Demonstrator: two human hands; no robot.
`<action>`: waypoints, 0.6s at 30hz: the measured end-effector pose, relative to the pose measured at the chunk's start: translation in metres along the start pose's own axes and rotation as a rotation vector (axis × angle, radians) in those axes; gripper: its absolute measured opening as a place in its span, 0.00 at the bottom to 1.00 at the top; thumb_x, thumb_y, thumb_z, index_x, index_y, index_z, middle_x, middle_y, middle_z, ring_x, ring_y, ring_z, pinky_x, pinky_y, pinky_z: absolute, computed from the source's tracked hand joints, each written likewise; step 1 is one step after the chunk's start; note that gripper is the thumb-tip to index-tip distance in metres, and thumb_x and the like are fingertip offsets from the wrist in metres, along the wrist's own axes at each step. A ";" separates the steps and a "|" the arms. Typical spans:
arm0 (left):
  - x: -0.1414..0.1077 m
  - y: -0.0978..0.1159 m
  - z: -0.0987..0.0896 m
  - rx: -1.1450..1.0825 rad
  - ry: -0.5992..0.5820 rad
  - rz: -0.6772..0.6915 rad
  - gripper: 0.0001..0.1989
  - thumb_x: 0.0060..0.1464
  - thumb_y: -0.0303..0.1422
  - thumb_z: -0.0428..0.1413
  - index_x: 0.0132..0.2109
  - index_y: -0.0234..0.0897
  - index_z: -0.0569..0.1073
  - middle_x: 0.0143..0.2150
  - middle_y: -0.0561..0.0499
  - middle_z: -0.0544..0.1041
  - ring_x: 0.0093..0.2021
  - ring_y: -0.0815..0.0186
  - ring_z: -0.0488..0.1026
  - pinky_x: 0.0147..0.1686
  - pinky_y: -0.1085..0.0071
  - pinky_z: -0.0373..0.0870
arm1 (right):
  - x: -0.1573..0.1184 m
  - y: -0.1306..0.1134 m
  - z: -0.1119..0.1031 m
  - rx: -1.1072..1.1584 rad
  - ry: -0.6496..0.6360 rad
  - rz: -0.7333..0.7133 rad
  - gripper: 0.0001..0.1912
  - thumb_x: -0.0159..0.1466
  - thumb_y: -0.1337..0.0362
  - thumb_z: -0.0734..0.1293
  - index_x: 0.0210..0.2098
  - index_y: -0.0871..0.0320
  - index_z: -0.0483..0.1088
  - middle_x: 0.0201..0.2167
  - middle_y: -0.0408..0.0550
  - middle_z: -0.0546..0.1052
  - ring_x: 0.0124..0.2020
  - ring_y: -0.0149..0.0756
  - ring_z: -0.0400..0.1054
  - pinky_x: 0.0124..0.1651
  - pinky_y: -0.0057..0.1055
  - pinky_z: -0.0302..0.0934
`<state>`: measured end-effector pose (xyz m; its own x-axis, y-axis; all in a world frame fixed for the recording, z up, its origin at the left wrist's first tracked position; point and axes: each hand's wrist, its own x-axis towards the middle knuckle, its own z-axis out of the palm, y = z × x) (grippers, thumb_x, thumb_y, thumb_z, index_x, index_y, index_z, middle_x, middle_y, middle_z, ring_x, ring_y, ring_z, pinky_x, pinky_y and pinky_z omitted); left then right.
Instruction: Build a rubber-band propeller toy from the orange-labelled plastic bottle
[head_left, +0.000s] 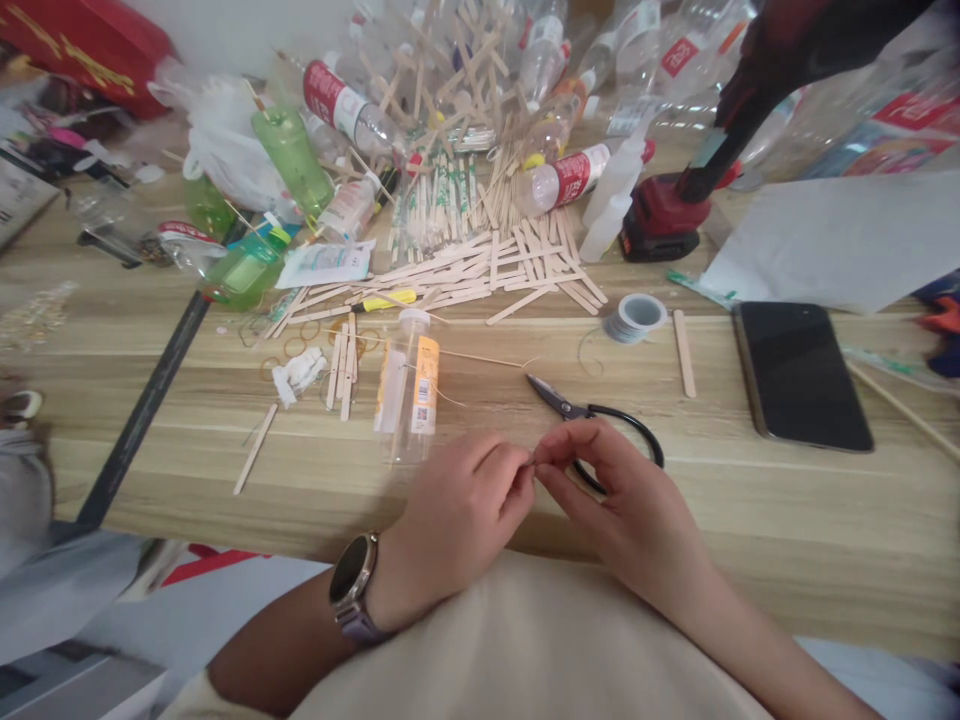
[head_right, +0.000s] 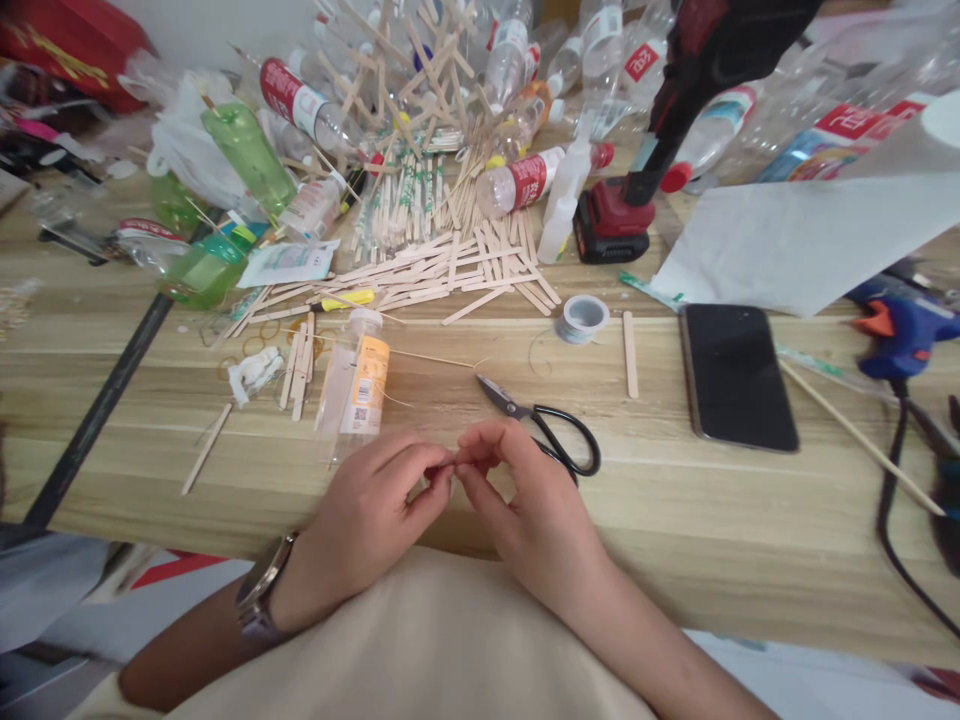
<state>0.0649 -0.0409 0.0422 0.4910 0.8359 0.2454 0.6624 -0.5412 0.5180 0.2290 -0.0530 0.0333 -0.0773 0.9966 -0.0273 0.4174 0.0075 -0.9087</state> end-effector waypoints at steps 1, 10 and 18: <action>0.000 0.000 0.001 0.030 0.011 0.021 0.09 0.59 0.24 0.48 0.35 0.34 0.73 0.30 0.48 0.76 0.32 0.65 0.72 0.32 0.69 0.68 | 0.000 0.000 0.000 0.012 0.004 -0.001 0.02 0.60 0.63 0.65 0.33 0.54 0.66 0.28 0.44 0.76 0.29 0.36 0.73 0.25 0.28 0.65; -0.001 -0.004 0.003 -0.180 -0.039 -0.221 0.05 0.56 0.25 0.50 0.34 0.37 0.70 0.28 0.53 0.73 0.28 0.68 0.68 0.29 0.72 0.64 | 0.003 0.002 0.002 -0.143 0.016 -0.124 0.09 0.62 0.69 0.62 0.28 0.52 0.57 0.27 0.43 0.76 0.28 0.34 0.71 0.28 0.29 0.62; 0.003 -0.009 0.002 -0.582 -0.189 -0.529 0.06 0.57 0.30 0.50 0.33 0.37 0.70 0.26 0.56 0.71 0.27 0.69 0.67 0.27 0.73 0.63 | 0.006 0.003 0.002 -0.217 -0.027 -0.290 0.08 0.65 0.70 0.58 0.30 0.53 0.59 0.28 0.45 0.76 0.30 0.36 0.72 0.32 0.31 0.63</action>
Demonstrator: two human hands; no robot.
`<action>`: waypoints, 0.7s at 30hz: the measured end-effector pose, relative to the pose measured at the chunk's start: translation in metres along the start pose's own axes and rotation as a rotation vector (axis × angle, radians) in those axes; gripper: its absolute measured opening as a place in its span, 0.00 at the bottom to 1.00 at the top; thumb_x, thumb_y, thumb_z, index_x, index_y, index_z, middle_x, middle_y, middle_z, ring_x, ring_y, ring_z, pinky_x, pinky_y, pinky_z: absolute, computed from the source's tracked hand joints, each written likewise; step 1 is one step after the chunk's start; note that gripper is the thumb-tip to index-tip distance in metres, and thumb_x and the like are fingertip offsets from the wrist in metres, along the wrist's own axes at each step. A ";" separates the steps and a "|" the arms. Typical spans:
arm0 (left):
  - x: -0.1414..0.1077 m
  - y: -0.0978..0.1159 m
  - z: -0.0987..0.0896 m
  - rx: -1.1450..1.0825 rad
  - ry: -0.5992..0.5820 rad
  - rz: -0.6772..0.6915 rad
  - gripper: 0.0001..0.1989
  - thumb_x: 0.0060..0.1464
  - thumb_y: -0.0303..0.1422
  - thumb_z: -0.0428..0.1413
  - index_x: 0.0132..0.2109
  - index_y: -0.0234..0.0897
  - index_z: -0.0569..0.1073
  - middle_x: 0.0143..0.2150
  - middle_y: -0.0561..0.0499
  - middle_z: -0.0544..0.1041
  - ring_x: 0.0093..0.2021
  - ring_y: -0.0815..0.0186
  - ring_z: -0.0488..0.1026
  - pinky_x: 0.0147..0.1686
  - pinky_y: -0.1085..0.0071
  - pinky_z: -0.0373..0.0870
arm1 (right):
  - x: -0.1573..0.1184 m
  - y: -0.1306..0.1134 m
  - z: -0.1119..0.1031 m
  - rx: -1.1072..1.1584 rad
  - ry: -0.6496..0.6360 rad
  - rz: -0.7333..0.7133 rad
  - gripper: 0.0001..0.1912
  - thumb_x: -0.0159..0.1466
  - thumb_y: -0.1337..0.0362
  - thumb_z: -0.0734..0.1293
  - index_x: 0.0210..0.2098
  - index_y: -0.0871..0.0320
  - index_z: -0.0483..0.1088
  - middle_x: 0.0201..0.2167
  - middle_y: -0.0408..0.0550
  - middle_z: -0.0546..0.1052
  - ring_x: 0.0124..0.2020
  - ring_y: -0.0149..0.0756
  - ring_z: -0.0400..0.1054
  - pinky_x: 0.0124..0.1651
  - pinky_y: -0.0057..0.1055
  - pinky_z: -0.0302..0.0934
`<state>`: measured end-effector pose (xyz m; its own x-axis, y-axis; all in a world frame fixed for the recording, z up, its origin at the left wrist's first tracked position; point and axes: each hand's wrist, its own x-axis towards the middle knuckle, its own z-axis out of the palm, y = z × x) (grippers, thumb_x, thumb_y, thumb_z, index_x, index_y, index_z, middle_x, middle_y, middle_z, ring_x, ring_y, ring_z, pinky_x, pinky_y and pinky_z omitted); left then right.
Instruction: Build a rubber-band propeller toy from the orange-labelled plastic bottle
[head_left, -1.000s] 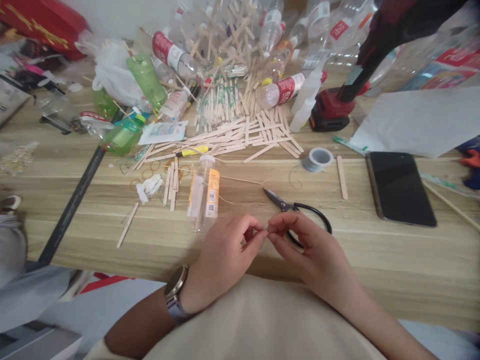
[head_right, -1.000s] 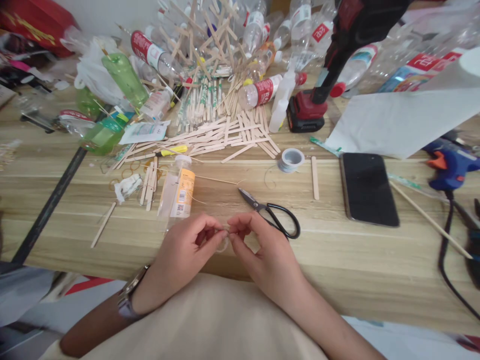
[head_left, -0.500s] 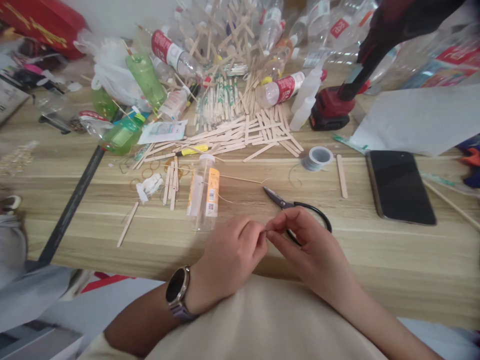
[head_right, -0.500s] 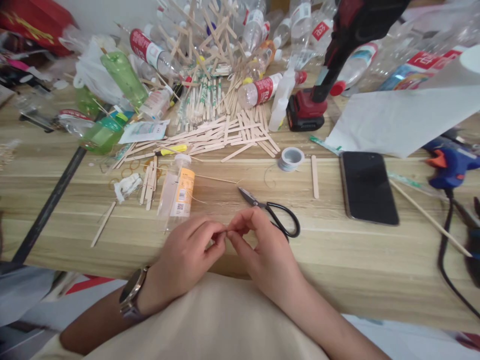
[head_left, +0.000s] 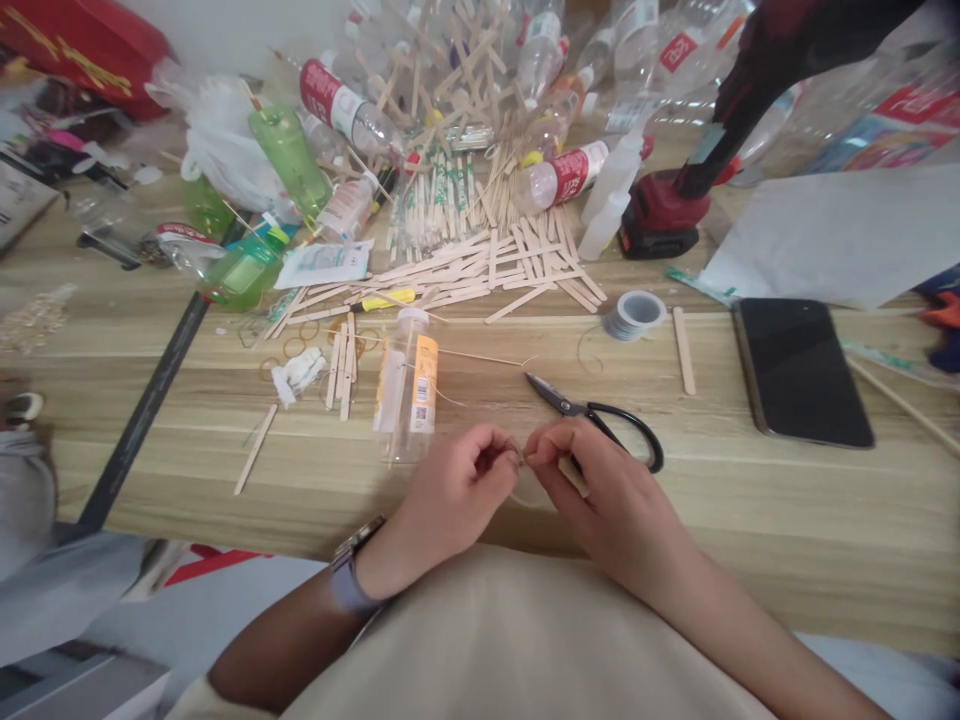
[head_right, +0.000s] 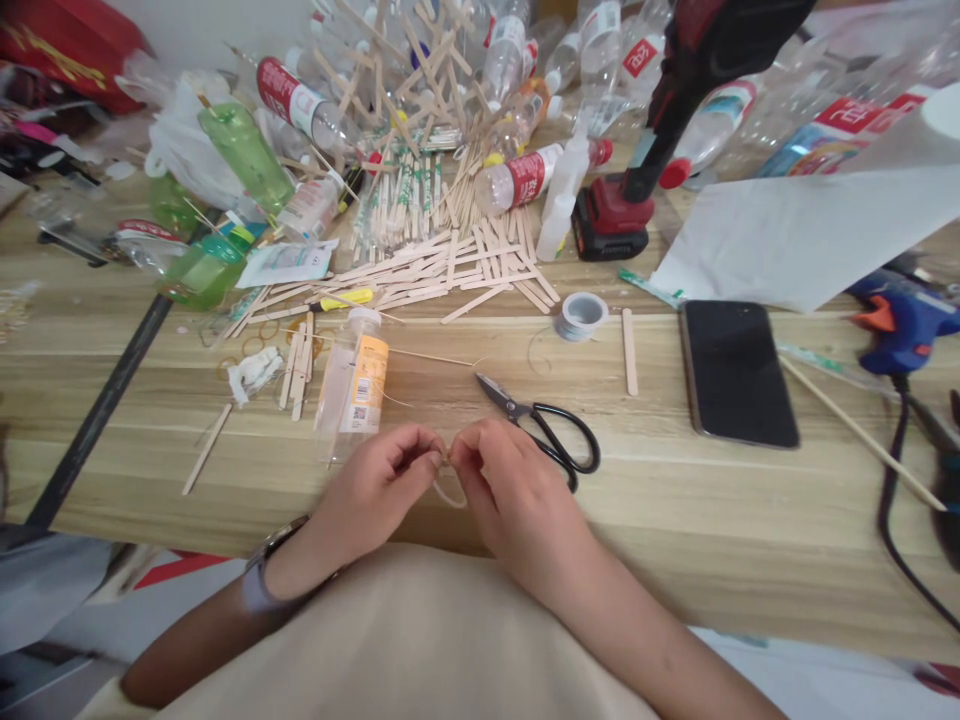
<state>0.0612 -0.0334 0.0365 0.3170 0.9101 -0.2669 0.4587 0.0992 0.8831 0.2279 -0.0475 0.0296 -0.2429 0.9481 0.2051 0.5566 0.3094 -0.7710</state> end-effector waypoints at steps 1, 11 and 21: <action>0.001 0.000 0.000 -0.016 -0.010 -0.012 0.07 0.57 0.30 0.49 0.33 0.37 0.70 0.26 0.56 0.70 0.27 0.69 0.67 0.28 0.73 0.63 | 0.000 0.000 0.000 -0.003 -0.004 0.008 0.08 0.65 0.70 0.58 0.30 0.53 0.60 0.28 0.44 0.76 0.30 0.35 0.72 0.32 0.31 0.63; 0.004 0.007 -0.005 -0.089 -0.096 -0.085 0.07 0.54 0.31 0.50 0.30 0.37 0.70 0.26 0.56 0.70 0.29 0.69 0.67 0.29 0.73 0.63 | -0.002 0.000 -0.001 0.084 -0.023 0.089 0.06 0.65 0.69 0.59 0.32 0.53 0.62 0.28 0.43 0.76 0.29 0.32 0.70 0.32 0.29 0.64; 0.004 0.005 -0.007 -0.054 -0.065 -0.063 0.08 0.57 0.33 0.51 0.32 0.37 0.72 0.27 0.55 0.73 0.29 0.69 0.68 0.29 0.73 0.64 | -0.001 -0.005 -0.004 0.157 -0.029 0.225 0.04 0.62 0.66 0.62 0.30 0.54 0.67 0.25 0.42 0.75 0.26 0.32 0.69 0.21 0.24 0.61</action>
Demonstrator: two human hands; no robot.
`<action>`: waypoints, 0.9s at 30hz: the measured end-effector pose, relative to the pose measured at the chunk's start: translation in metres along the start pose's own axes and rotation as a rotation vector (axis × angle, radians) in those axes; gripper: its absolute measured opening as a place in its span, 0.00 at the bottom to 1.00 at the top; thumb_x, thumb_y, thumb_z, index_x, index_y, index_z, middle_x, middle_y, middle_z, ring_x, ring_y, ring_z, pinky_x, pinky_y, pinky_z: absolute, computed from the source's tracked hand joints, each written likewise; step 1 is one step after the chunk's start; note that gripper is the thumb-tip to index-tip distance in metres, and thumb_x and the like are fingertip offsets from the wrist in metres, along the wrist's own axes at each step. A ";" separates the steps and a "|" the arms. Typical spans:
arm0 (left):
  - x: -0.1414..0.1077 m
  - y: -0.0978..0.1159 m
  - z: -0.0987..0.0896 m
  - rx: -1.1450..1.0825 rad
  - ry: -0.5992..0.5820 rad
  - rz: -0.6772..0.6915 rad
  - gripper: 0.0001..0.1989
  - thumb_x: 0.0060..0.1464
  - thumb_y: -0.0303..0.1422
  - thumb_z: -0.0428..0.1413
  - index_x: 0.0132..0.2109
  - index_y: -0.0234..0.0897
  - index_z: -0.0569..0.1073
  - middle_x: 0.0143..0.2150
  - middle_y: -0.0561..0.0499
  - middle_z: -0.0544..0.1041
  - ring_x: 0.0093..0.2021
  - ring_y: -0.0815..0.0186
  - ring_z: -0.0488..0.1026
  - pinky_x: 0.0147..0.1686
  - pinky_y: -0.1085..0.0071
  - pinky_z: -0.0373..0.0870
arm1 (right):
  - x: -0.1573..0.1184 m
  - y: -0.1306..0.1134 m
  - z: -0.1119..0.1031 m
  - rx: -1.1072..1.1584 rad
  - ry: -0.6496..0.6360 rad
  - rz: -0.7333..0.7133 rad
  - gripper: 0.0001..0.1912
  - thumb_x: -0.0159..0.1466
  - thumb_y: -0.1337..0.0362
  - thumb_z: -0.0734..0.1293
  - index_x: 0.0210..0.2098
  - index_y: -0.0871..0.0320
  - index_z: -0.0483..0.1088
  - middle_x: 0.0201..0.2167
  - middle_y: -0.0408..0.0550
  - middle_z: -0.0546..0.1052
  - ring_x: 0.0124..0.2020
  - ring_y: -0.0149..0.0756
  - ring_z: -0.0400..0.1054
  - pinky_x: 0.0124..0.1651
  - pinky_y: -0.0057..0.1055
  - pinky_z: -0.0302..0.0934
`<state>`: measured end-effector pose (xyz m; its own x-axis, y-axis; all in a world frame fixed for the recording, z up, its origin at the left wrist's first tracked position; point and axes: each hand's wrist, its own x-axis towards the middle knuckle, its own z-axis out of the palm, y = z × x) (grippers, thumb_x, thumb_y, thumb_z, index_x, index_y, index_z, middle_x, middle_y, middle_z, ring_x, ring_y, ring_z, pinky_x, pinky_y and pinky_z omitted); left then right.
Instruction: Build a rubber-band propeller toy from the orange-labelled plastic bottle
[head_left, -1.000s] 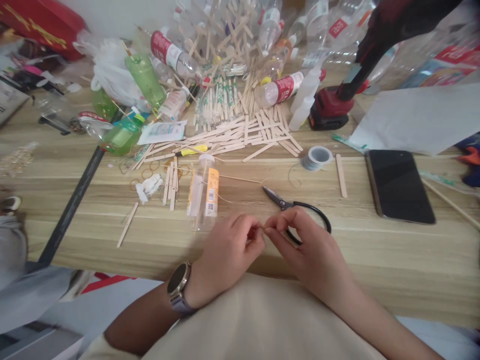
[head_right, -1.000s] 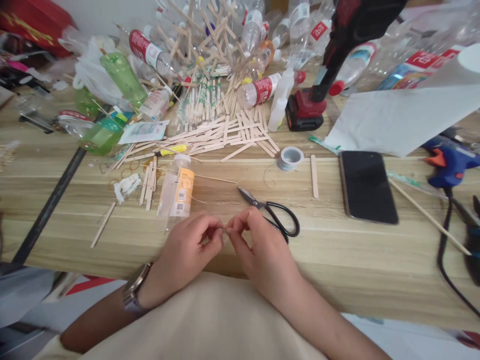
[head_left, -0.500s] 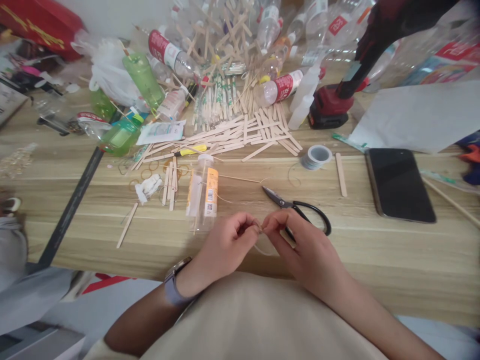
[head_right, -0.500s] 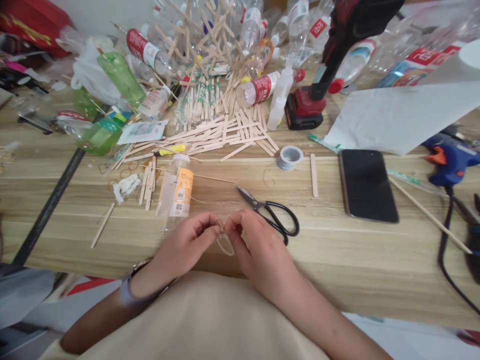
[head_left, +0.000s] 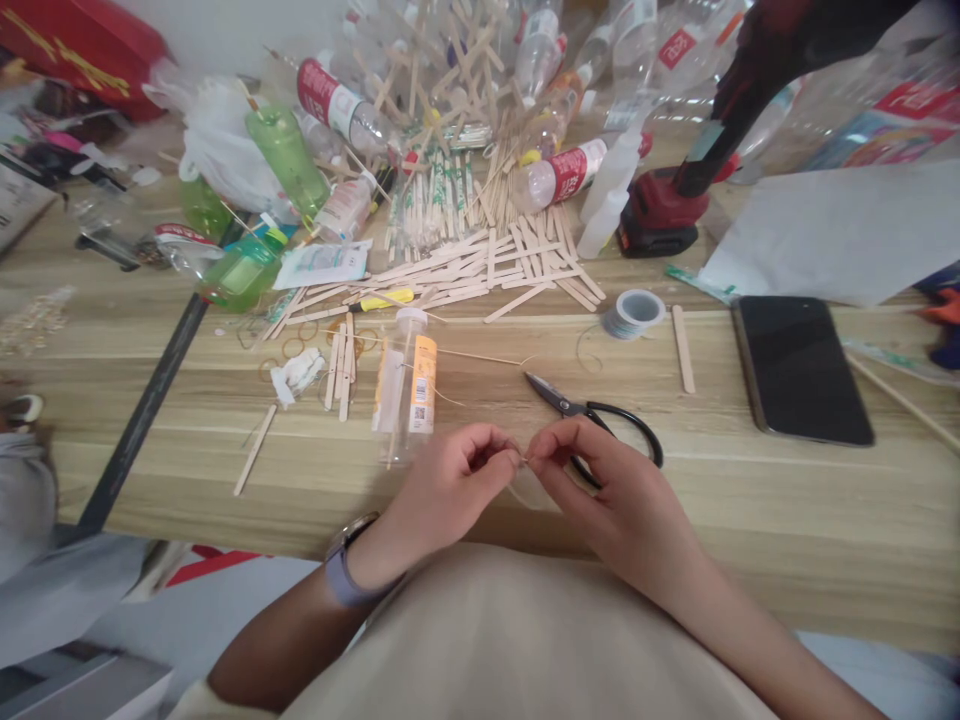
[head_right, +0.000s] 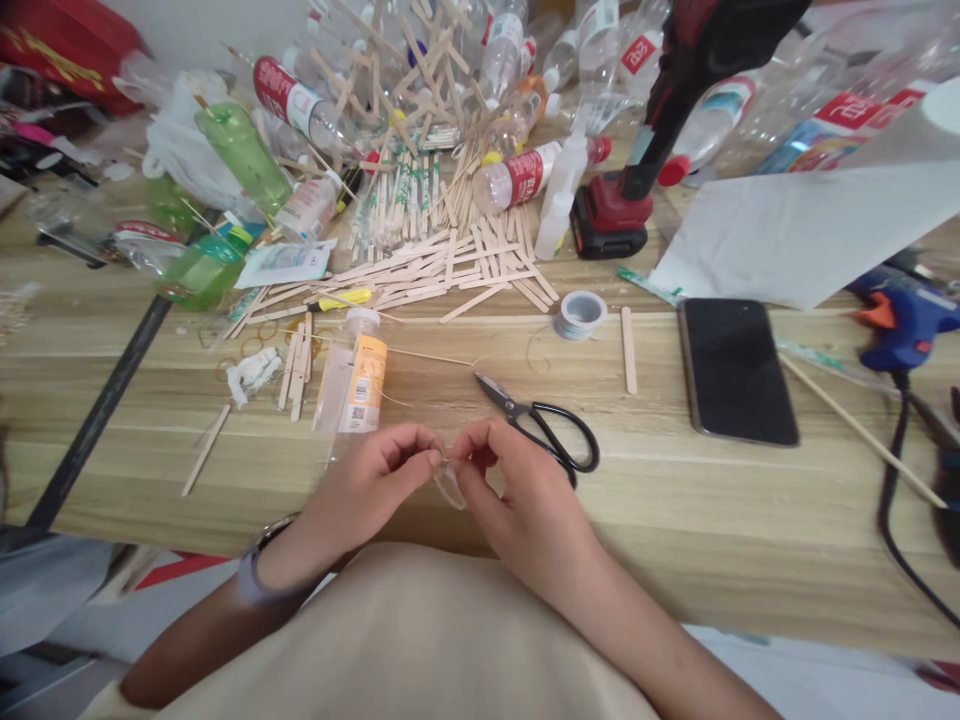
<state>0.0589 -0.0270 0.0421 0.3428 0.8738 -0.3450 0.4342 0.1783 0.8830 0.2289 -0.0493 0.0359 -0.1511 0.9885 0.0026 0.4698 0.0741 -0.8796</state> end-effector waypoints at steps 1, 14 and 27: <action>0.000 0.001 0.000 0.013 0.005 -0.002 0.08 0.57 0.33 0.51 0.33 0.37 0.73 0.27 0.55 0.73 0.29 0.68 0.69 0.29 0.73 0.64 | 0.000 -0.001 0.000 -0.013 0.005 -0.003 0.04 0.62 0.66 0.63 0.31 0.54 0.68 0.25 0.42 0.75 0.25 0.32 0.69 0.20 0.24 0.59; -0.003 -0.002 0.006 0.118 -0.018 0.013 0.11 0.63 0.36 0.48 0.37 0.36 0.72 0.32 0.52 0.76 0.33 0.66 0.71 0.34 0.70 0.65 | -0.002 0.008 -0.001 -0.306 0.075 -0.346 0.11 0.66 0.68 0.61 0.31 0.57 0.73 0.27 0.47 0.79 0.29 0.37 0.73 0.33 0.34 0.64; -0.004 0.002 0.007 0.200 -0.004 0.067 0.10 0.63 0.34 0.47 0.38 0.37 0.71 0.33 0.52 0.74 0.34 0.66 0.69 0.33 0.70 0.62 | -0.004 0.012 0.001 -0.148 0.061 -0.152 0.06 0.63 0.68 0.65 0.31 0.55 0.73 0.25 0.41 0.77 0.27 0.32 0.71 0.26 0.26 0.62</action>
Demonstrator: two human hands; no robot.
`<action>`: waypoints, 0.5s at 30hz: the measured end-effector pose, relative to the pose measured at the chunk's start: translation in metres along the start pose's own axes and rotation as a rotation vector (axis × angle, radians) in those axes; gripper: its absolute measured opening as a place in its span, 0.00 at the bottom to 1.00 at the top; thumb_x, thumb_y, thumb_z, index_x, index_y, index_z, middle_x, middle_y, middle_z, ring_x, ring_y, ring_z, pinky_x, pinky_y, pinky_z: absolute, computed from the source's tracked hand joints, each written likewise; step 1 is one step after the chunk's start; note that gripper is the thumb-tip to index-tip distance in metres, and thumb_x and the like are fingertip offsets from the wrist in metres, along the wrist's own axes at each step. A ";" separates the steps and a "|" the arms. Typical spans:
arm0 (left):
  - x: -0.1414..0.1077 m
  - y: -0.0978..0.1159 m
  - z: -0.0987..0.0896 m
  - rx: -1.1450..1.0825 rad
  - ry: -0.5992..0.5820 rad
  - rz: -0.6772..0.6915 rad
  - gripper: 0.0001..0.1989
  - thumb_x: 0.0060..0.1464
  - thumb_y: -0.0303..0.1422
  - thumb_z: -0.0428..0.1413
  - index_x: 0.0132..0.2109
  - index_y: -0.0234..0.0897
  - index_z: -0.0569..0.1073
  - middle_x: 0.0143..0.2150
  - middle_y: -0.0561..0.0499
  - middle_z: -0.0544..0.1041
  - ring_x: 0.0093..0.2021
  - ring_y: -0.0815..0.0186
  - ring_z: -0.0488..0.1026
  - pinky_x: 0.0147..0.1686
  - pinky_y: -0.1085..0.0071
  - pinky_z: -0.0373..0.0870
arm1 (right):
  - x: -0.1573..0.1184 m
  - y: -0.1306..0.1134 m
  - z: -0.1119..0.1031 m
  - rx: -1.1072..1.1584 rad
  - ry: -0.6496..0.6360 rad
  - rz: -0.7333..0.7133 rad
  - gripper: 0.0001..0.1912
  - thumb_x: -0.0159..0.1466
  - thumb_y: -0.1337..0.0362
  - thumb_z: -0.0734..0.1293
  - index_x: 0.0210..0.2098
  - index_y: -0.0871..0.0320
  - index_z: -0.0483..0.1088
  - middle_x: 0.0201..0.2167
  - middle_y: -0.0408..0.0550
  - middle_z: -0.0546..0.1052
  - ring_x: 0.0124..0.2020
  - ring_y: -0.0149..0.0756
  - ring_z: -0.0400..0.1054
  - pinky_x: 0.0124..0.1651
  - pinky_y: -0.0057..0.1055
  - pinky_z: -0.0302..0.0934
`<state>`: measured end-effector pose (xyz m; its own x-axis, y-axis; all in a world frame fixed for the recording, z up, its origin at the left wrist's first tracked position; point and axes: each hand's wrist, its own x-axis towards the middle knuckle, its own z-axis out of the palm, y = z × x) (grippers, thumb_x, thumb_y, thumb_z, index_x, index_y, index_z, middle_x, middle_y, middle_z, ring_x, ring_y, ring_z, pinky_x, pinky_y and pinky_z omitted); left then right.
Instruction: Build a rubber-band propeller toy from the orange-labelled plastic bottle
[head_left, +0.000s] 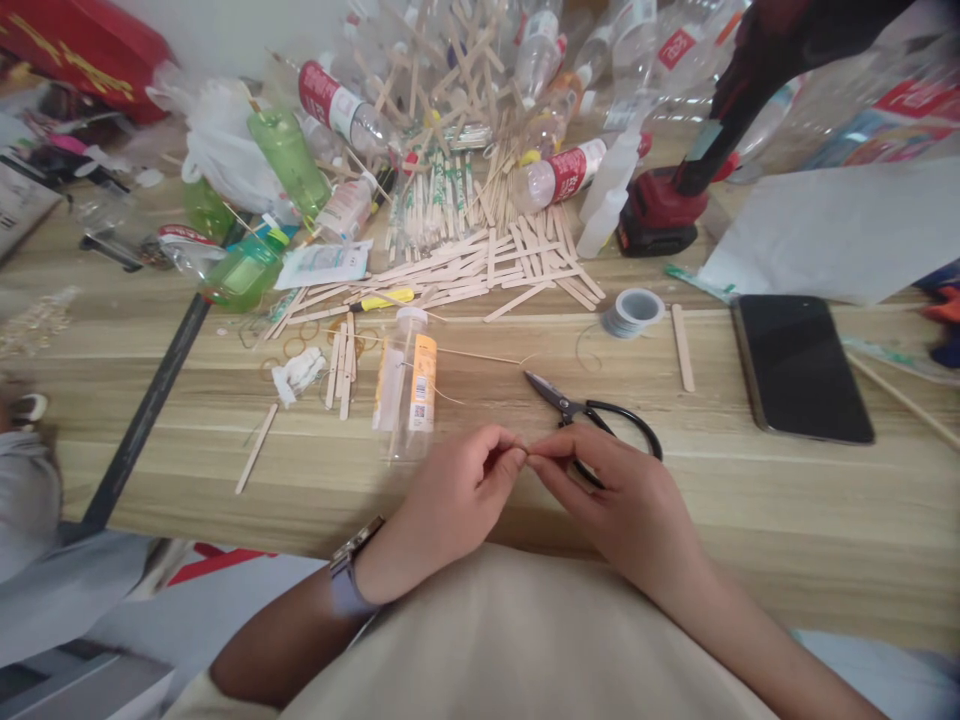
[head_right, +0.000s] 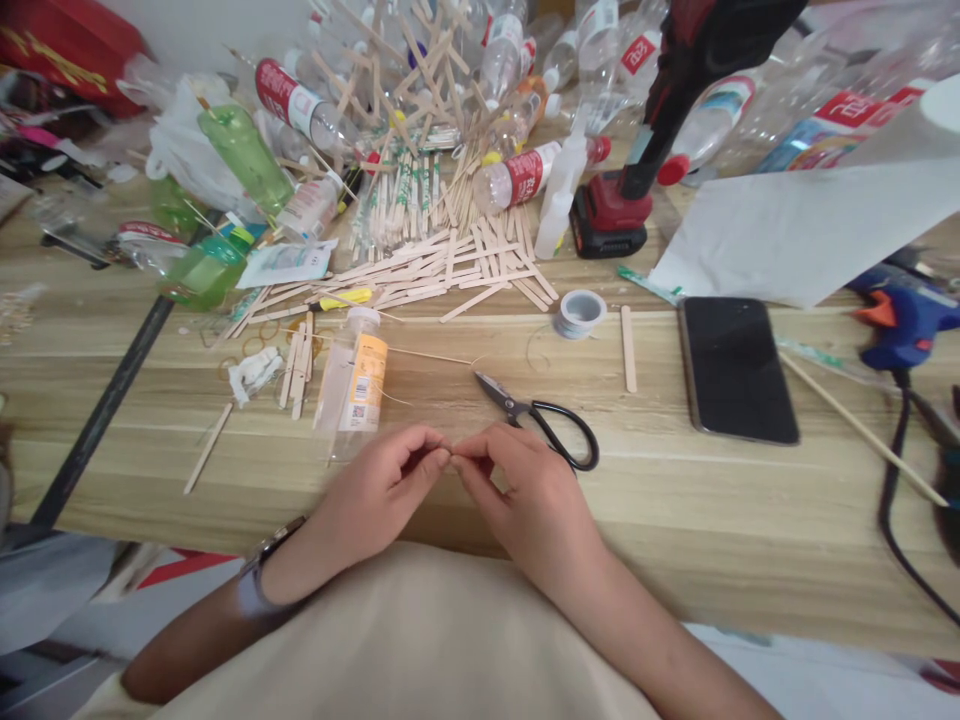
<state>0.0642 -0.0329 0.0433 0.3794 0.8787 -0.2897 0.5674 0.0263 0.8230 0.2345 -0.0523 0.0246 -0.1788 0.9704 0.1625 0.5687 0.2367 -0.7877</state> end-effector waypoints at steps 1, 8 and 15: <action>0.001 0.001 -0.001 -0.055 -0.027 -0.037 0.11 0.63 0.35 0.47 0.38 0.37 0.72 0.32 0.52 0.75 0.33 0.66 0.70 0.33 0.70 0.62 | 0.000 0.000 -0.001 -0.002 0.000 -0.007 0.06 0.63 0.67 0.65 0.31 0.54 0.74 0.25 0.41 0.78 0.27 0.33 0.71 0.27 0.27 0.62; 0.003 -0.001 -0.009 -0.346 -0.122 -0.154 0.09 0.56 0.35 0.55 0.39 0.36 0.77 0.34 0.53 0.77 0.34 0.67 0.70 0.35 0.72 0.63 | 0.001 0.002 -0.003 -0.014 0.023 -0.059 0.07 0.63 0.68 0.65 0.33 0.54 0.75 0.26 0.43 0.79 0.28 0.34 0.72 0.31 0.29 0.64; 0.003 0.001 -0.006 -0.272 -0.045 -0.135 0.05 0.54 0.31 0.55 0.32 0.35 0.74 0.24 0.57 0.67 0.26 0.72 0.62 0.26 0.75 0.56 | 0.004 -0.001 -0.004 0.000 0.002 -0.042 0.07 0.63 0.68 0.65 0.33 0.53 0.75 0.26 0.42 0.79 0.28 0.34 0.72 0.30 0.29 0.65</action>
<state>0.0619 -0.0273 0.0458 0.3496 0.8367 -0.4215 0.4004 0.2733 0.8746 0.2367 -0.0486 0.0284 -0.2007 0.9597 0.1968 0.5610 0.2773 -0.7800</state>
